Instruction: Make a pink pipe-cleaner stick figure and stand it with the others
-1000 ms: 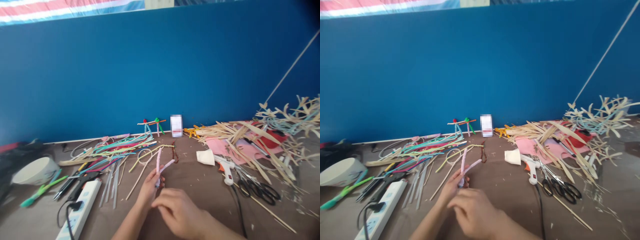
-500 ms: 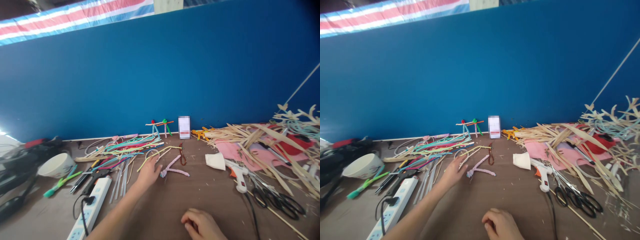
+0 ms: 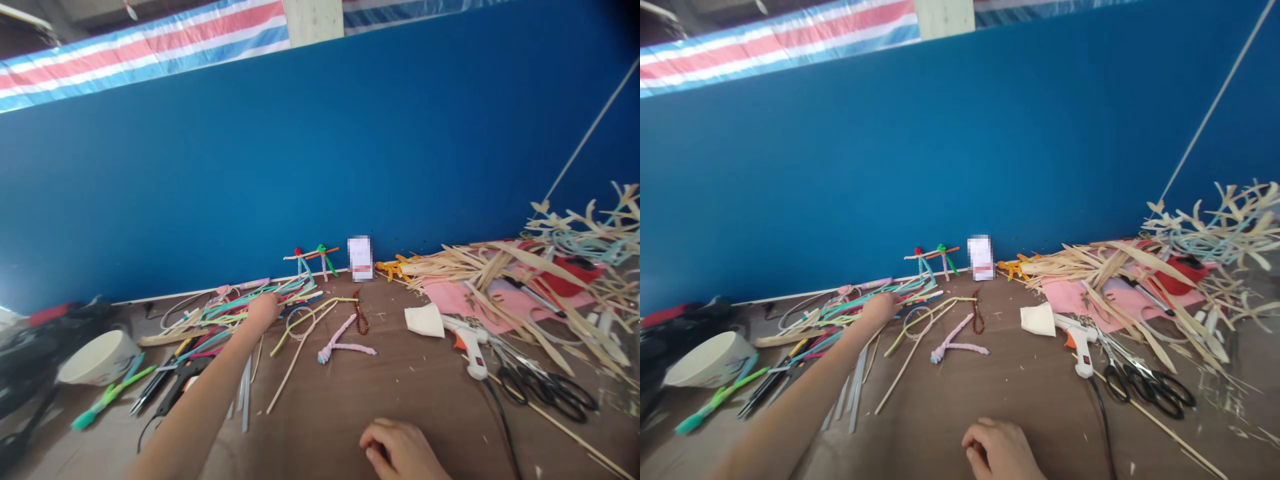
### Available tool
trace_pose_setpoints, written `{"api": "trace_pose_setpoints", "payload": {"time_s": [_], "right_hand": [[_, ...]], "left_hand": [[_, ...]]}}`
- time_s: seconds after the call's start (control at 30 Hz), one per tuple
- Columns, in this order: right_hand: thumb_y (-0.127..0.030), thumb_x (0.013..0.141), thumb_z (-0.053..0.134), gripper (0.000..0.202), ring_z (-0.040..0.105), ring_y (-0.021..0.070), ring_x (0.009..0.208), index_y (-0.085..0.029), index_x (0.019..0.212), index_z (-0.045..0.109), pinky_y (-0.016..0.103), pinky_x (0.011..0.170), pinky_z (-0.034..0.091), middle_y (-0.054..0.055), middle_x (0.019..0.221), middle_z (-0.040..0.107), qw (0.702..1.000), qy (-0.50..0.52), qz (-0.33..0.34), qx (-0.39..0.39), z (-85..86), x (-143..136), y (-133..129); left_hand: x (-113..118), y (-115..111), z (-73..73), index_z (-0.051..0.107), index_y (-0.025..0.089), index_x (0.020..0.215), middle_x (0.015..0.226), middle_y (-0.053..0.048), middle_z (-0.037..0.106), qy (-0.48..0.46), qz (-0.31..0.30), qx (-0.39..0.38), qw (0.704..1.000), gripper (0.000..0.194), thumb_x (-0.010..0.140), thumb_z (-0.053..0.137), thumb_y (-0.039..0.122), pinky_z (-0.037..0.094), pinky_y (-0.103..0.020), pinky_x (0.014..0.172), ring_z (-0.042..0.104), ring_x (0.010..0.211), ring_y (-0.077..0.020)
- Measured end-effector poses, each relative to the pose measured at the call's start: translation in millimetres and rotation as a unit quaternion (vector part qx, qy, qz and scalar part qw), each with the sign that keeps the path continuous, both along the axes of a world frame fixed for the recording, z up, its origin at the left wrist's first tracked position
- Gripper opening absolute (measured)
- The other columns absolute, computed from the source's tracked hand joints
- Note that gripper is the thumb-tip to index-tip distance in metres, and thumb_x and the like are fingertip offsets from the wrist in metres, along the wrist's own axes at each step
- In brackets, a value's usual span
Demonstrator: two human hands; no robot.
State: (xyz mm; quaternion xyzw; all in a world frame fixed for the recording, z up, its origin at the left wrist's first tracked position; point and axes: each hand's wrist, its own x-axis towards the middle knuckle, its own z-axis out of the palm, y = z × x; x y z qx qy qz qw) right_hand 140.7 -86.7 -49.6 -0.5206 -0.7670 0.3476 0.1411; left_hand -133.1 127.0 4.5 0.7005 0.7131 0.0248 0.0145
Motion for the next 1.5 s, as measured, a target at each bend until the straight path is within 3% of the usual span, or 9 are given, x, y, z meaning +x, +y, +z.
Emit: {"api": "trace_pose_setpoints", "payload": {"time_s": [0.17,0.57,0.73,0.93,1.07,1.2,1.27,1.33,1.5], "right_hand": [[-0.016,0.069,0.044,0.022,0.056,0.0116,0.070,-0.025,0.078,0.061,0.018,0.062,0.034,-0.003,0.074,0.063,1.000,-0.005,0.002,-0.006,2.4,-0.3,0.2],[-0.015,0.071,0.043,0.021,0.055,0.0113,0.070,-0.025,0.077,0.060,0.019,0.063,0.034,-0.003,0.074,0.062,1.000,-0.003,-0.007,0.011,-0.4,-0.9,-2.6],[-0.016,0.071,0.043,0.020,0.055,0.0114,0.070,-0.025,0.076,0.060,0.019,0.063,0.034,-0.002,0.074,0.061,1.000,0.010,-0.009,0.010,-3.0,-1.2,-1.8],[-0.024,0.076,0.043,0.021,0.053,0.0125,0.067,-0.022,0.089,0.059,0.022,0.063,0.036,0.001,0.073,0.061,0.988,0.140,-0.052,-0.040,9.0,2.8,2.1],[-0.035,0.082,0.037,0.037,0.052,0.0127,0.071,-0.021,0.116,0.042,0.025,0.066,0.040,0.005,0.091,0.056,0.936,0.332,-0.094,-0.074,30.7,1.6,5.3],[-0.041,0.082,0.035,0.035,0.053,0.0151,0.072,-0.017,0.099,0.054,0.028,0.066,0.041,0.007,0.086,0.057,0.871,0.454,-0.169,-0.082,42.2,-2.9,11.0],[-0.041,0.080,0.039,0.033,0.053,0.0163,0.071,-0.015,0.082,0.058,0.028,0.065,0.041,0.007,0.076,0.057,0.841,0.488,-0.219,-0.085,41.9,0.5,15.4],[-0.041,0.079,0.041,0.031,0.053,0.0143,0.061,-0.014,0.082,0.057,0.026,0.058,0.041,0.003,0.065,0.055,0.808,0.523,-0.245,-0.115,40.2,10.1,20.4],[-0.037,0.077,0.045,0.040,0.031,0.0031,0.032,-0.020,0.113,0.041,0.017,0.033,0.024,-0.005,0.056,0.047,0.806,0.512,-0.253,-0.155,37.2,39.5,29.0]], "left_hand": [[-10.8,1.2,4.6,0.063,0.016,0.077,0.077,-0.015,0.064,0.031,-0.006,0.018,0.999,0.019,0.073,0.045,0.022,0.040,-0.034,0.063,0.058,0.074,-0.0272],[-65.3,-4.4,74.1,0.055,0.021,0.088,0.091,-0.007,0.059,0.158,-0.088,0.068,0.981,0.026,0.080,0.034,0.034,0.035,-0.025,0.061,0.055,0.079,-0.0211],[-86.3,-2.3,100.6,0.054,0.019,0.087,0.088,-0.008,0.061,0.131,-0.031,0.117,0.984,0.028,0.080,0.032,0.034,0.033,-0.024,0.056,0.055,0.073,-0.0206],[-0.9,-63.7,85.0,0.050,0.019,0.079,0.051,0.002,0.050,-0.242,-0.086,0.060,0.965,0.027,0.076,0.034,0.040,0.031,-0.021,0.046,0.044,0.046,-0.0122],[84.0,-153.7,41.9,0.046,0.022,0.076,0.038,0.006,0.041,-0.488,-0.089,-0.293,0.818,0.029,0.074,0.036,0.049,0.025,-0.019,0.035,0.032,0.030,-0.0086],[125.2,-206.8,5.5,0.047,0.026,0.079,0.046,0.003,0.048,-0.547,-0.105,-0.379,0.739,0.027,0.076,0.034,0.049,0.025,-0.020,0.035,0.034,0.031,-0.0090],[126.6,-205.8,-0.6,0.049,0.024,0.075,0.049,-0.001,0.053,-0.505,-0.148,-0.369,0.766,0.028,0.077,0.033,0.047,0.030,-0.023,0.039,0.043,0.037,-0.0123],[117.9,-189.2,0.8,0.055,0.022,0.074,0.066,-0.005,0.061,-0.397,-0.237,-0.234,0.855,0.023,0.075,0.042,0.040,0.036,-0.026,0.054,0.053,0.058,-0.0165],[84.8,-123.3,3.0,0.055,0.018,0.079,0.080,-0.006,0.060,-0.208,-0.146,0.019,0.967,0.020,0.075,0.042,0.033,0.037,-0.028,0.068,0.054,0.076,-0.0187]]}}
